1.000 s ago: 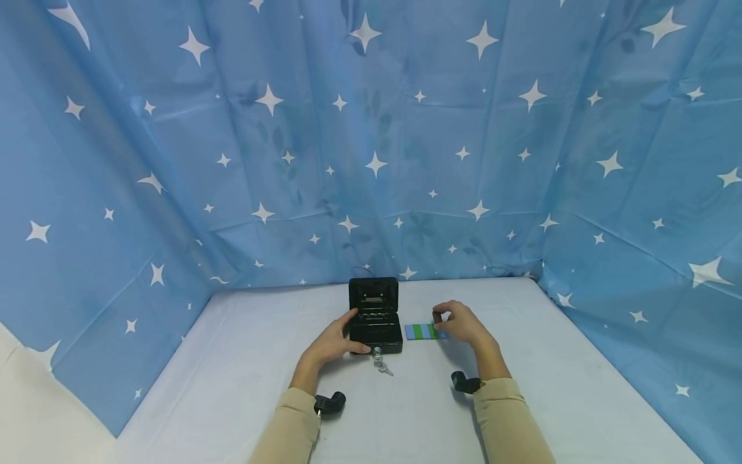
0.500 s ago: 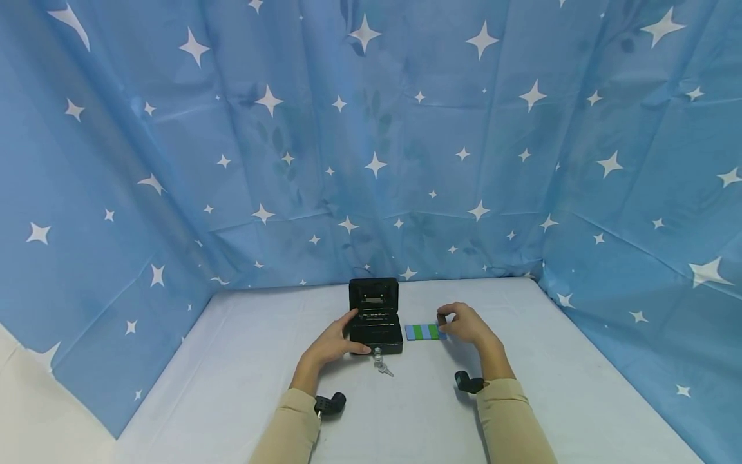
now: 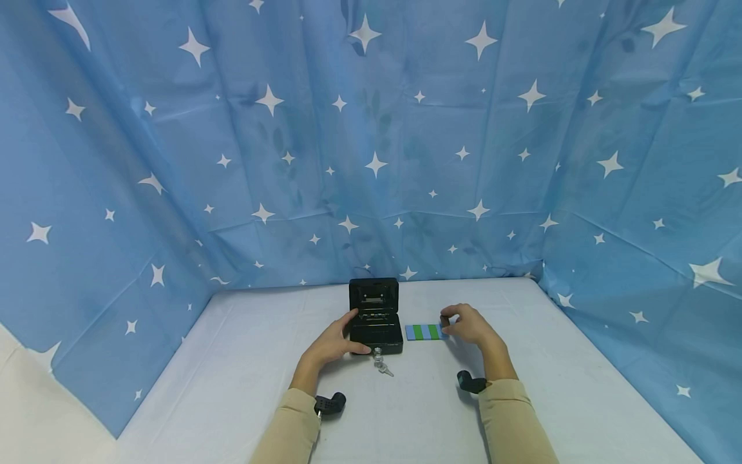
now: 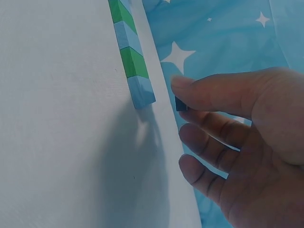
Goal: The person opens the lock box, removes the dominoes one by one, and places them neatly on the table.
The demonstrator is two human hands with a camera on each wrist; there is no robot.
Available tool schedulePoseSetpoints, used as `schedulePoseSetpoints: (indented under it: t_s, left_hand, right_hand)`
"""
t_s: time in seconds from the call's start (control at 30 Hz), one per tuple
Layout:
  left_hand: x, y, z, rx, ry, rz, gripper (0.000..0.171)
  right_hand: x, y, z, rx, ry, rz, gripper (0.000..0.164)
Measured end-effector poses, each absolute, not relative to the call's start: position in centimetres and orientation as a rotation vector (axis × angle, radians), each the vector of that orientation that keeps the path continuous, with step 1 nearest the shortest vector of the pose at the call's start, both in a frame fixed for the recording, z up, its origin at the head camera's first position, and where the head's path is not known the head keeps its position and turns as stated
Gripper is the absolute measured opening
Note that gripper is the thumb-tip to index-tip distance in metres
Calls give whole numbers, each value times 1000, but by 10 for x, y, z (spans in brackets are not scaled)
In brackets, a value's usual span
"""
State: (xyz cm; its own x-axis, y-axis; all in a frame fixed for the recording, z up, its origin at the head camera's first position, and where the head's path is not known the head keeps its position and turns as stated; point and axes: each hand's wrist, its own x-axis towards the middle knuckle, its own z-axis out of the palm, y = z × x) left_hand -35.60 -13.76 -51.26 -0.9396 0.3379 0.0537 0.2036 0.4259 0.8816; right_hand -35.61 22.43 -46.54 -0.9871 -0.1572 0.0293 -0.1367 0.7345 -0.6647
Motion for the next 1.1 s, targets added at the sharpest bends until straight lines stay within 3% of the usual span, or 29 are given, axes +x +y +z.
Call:
schedulePoseSetpoints:
  t_s: [1.1]
  left_hand:
    - [-356, -137, -513, 461, 2515, 1578, 111]
  right_hand:
    - [-359, 232, -476, -195, 2870, -1120, 45]
